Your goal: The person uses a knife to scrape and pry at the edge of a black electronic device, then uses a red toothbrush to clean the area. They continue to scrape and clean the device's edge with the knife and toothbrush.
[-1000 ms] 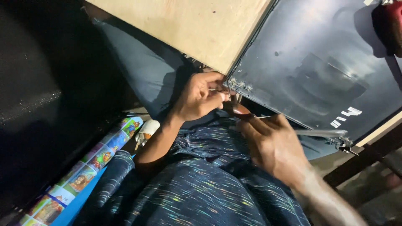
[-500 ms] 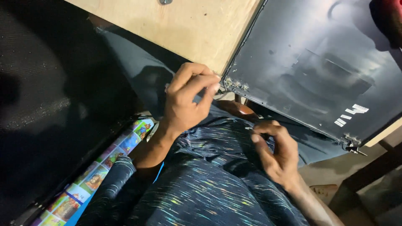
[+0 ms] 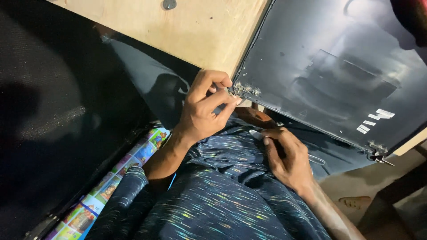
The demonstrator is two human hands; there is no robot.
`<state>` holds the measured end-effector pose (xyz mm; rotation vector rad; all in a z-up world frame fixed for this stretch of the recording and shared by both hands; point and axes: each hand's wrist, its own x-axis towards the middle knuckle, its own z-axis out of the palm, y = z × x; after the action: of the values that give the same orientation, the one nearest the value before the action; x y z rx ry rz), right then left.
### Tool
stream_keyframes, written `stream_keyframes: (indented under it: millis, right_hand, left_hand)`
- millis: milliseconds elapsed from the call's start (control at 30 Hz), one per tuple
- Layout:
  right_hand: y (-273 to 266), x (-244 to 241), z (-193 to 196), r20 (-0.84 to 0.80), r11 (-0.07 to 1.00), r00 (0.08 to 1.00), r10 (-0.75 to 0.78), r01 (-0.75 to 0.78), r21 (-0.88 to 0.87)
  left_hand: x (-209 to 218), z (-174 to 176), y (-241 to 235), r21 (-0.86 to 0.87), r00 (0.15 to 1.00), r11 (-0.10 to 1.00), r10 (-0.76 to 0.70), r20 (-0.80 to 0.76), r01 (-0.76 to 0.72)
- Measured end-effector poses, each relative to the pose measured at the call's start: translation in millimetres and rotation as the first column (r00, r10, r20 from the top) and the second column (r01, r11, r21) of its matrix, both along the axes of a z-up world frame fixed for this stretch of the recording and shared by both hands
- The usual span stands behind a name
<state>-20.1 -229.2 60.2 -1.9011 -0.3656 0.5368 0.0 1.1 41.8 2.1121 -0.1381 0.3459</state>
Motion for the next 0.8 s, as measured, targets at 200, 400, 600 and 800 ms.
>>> stream_keyframes:
  millis: [200, 400, 600, 800]
  right_hand:
    - [-23.7, -14.9, -7.2, -0.008, 0.917, 0.940, -0.340, 0.333, 0.219]
    - [-13.4, -0.6, 3.1, -0.063, 0.988, 0.993, -0.099, 0.106, 0.114]
    - [-13.2, -1.1, 1.1, -0.022, 0.998, 0.998, -0.066, 0.066, -0.021]
    - [11.4, 8.8, 19.1, 0.153, 0.951, 0.942, -0.298, 0.278, 0.137]
  left_hand:
    - [0.7, 2.8, 1.3, -0.035, 0.998, 0.998, 0.048, -0.029, -0.049]
    - [3.2, 2.7, -0.8, 0.015, 0.999, 0.998, 0.053, 0.009, -0.053]
    - [-9.0, 2.8, 2.5, -0.099, 1.000, 0.995, 0.011, -0.001, -0.011]
    - [-31.9, 22.1, -31.7, -0.560, 0.931, 0.828, -0.177, -0.318, -0.034]
